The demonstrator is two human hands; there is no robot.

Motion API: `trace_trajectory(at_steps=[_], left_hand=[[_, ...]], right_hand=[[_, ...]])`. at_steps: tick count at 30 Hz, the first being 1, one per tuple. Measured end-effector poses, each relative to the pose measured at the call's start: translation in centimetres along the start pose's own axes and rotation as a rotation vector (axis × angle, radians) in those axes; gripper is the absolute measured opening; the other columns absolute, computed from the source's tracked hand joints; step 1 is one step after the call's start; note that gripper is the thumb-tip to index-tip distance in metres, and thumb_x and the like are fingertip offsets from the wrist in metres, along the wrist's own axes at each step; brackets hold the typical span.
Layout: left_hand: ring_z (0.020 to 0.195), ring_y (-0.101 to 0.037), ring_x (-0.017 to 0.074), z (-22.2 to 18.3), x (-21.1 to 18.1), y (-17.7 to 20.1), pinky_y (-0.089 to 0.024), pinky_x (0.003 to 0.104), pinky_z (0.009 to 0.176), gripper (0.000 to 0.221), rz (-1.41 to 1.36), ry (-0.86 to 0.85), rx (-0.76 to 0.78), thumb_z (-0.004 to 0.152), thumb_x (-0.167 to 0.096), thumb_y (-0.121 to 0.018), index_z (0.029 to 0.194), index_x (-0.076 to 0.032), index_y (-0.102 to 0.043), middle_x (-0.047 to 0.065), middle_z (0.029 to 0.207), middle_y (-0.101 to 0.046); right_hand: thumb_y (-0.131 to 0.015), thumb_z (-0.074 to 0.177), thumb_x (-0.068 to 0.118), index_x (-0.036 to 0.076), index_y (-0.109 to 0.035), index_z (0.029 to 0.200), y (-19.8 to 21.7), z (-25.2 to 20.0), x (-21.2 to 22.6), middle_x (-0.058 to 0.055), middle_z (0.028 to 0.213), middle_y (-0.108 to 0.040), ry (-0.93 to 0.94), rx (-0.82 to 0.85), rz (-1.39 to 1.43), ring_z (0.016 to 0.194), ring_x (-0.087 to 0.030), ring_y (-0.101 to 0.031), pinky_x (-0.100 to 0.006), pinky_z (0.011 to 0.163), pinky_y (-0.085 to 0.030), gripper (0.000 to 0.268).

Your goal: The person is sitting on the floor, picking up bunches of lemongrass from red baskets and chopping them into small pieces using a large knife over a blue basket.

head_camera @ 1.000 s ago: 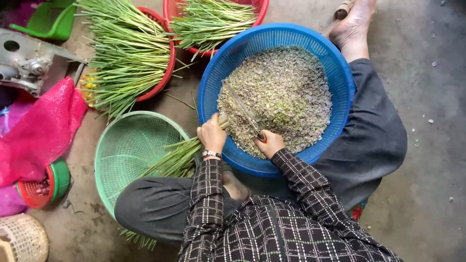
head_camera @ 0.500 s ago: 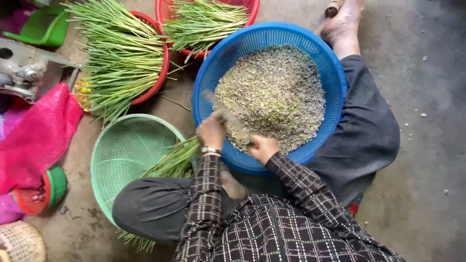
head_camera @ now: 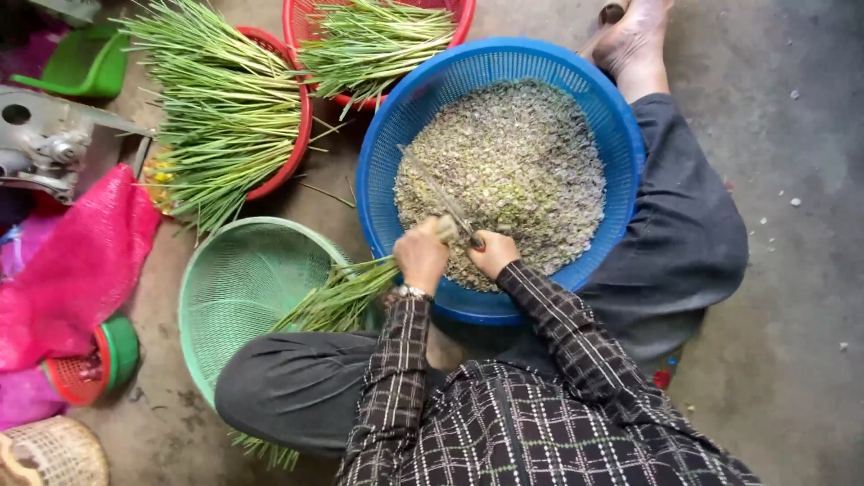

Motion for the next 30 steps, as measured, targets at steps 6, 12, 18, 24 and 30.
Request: trace_trajectory(at_steps=[6,12,18,24,30], left_hand=[[0.074,-0.075,0.031,0.4,1.5,-0.5,-0.061,0.044,0.067,0.012,0.173,0.031,0.036,0.083,-0.013,-0.063,0.085,-0.014,-0.074,0.008,0.071,-0.071],[0.078,-0.075,0.0351,2.4,5.1,0.3,-0.061,0.046,0.064,0.015,0.139,0.185,0.002,0.077,-0.012,-0.066,0.087,-0.009,-0.076,0.016,0.076,-0.072],[0.081,-0.077,0.0388,0.2,-1.0,2.2,-0.063,0.049,0.071,0.016,-0.092,0.148,0.155,0.082,-0.01,-0.063,0.092,-0.011,-0.076,0.015,0.078,-0.075],[0.074,-0.077,0.0361,1.3,1.3,0.2,-0.061,0.046,0.061,0.013,0.073,0.186,0.033,0.077,-0.011,-0.061,0.076,-0.009,-0.074,0.011,0.068,-0.07],[0.083,-0.075,0.0366,2.5,2.5,2.4,-0.061,0.042,0.071,0.013,0.064,0.186,-0.002,0.087,-0.016,-0.066,0.093,-0.01,-0.076,0.02,0.082,-0.073]], right_hand=[[-0.07,0.079,0.038,0.019,-0.069,0.09,0.2,-1.3,1.9,-0.008,0.083,-0.075,-0.033,0.064,0.022,0.094,-0.035,-0.074,-0.046,0.084,-0.059,0.022],[-0.068,0.08,0.041,0.02,-0.066,0.084,1.8,-5.8,4.9,-0.011,0.081,-0.074,-0.043,0.122,0.036,0.092,-0.038,-0.072,-0.047,0.084,-0.058,0.021],[-0.065,0.081,0.041,0.017,-0.068,0.088,1.1,-0.5,2.1,-0.013,0.085,-0.074,-0.036,0.05,-0.004,0.095,-0.039,-0.072,-0.051,0.086,-0.058,0.025],[-0.064,0.081,0.04,0.019,-0.067,0.087,2.4,-2.6,4.7,-0.008,0.088,-0.076,-0.108,0.122,0.04,0.1,-0.035,-0.073,-0.046,0.087,-0.059,0.022],[-0.068,0.081,0.038,0.017,-0.07,0.087,2.6,-4.2,5.0,-0.009,0.083,-0.076,-0.05,0.095,0.046,0.092,-0.038,-0.074,-0.048,0.086,-0.06,0.022]])
Point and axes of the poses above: each hand's wrist, its own z-axis towards the middle knuckle, its own y-axis out of the back of the hand, x = y × z, the point moved 2 cm from there along z, towards the middle knuckle
